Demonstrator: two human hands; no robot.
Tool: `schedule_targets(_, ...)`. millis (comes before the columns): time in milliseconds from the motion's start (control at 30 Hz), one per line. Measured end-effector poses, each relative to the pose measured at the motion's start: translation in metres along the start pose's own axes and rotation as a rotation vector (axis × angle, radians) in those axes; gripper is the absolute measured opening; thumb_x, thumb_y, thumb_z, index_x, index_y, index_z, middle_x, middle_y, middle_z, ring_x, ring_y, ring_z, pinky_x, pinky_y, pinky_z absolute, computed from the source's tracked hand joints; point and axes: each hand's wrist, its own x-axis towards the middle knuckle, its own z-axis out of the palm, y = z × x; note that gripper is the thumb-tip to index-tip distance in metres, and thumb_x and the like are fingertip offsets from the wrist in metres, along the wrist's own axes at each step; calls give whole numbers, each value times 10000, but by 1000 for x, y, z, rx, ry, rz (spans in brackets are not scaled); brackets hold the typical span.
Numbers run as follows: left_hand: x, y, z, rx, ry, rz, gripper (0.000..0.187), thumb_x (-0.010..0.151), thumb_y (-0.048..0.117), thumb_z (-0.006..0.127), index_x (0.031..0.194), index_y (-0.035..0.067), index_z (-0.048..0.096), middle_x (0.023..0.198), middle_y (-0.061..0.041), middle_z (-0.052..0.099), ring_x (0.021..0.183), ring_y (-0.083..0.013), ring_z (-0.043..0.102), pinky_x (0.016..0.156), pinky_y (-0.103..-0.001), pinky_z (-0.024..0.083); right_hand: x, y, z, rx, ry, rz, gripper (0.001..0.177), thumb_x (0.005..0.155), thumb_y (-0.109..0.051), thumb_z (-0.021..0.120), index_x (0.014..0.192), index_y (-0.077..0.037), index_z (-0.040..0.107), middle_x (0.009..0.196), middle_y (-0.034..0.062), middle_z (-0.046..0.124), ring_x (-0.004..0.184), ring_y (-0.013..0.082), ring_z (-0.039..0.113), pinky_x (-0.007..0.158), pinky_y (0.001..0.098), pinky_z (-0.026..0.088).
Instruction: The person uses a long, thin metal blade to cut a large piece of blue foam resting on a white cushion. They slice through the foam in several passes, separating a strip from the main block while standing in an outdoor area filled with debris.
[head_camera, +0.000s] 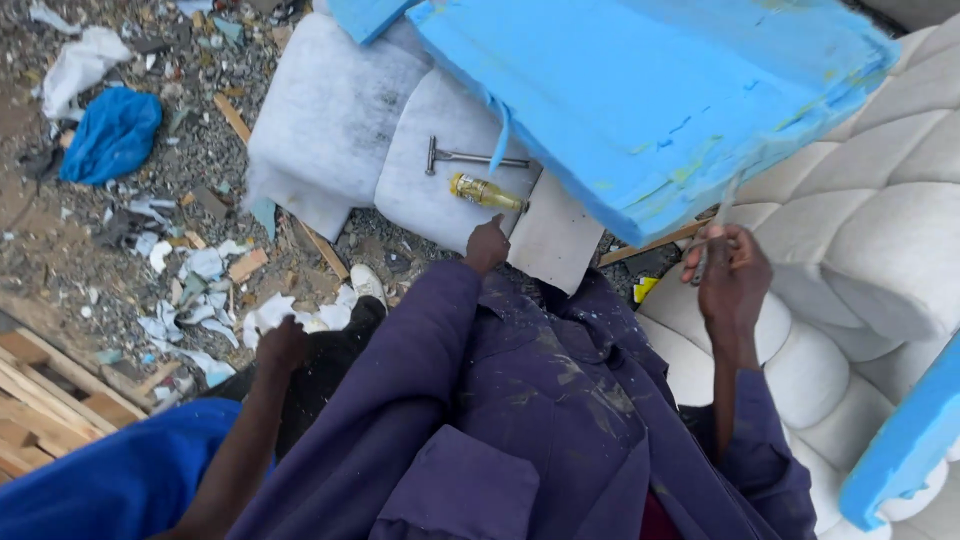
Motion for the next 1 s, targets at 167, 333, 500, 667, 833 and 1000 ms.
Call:
schedule_targets(167,-24,63,-71,-253,268,-4,344,987,239,551,1249,73,699,920,-192,799,943,-427,754,825,-513,575,67,-5,-38,-12,-14,-13,202,1227,-210,557,1134,-60,657,758,95,643,585,174,624,562,316,519)
schedule_targets(333,-76,218,-134,-437,485,251,86,982,96,664,1060,68,687,913,-266,719,946,-542,695,856,-596,551,110,83,-52,561,-43,161,224,1085,-182,572,1220,-23,653,895,165,724,652,264,747,505,421,666)
schedule_targets(500,-79,369,-168,-223,516,613,339,1088,367,794,940,176,557,774,-6,456,698,-239,580,551,-338,457,99,20,-32,306,-118,-79,188,1111,-120,538,1166,43,614,660,158,734,471,238,730,391,365,626)
schedule_targets(667,-47,443,-150,242,308,707,612,1043,673,758,960,125,497,848,-54,457,738,-321,613,609,-463,520,104,54,-15,246,-54,-129,133,1081,-53,534,1152,13,625,646,85,747,457,205,714,417,316,607)
schedule_targets(833,-6,447,-115,543,248,720,668,1102,703,657,970,54,572,809,-87,529,678,-342,670,537,-437,543,109,90,-3,406,-82,-109,208,1156,-146,473,1226,16,582,680,72,752,491,160,710,444,278,609)
schedule_targets(1000,-1,448,-97,426,214,705,541,1202,493,581,893,50,556,775,-110,514,672,-387,659,552,-468,514,112,96,-22,381,-126,-108,293,1189,-161,414,1255,66,586,681,70,747,529,180,713,448,307,615)
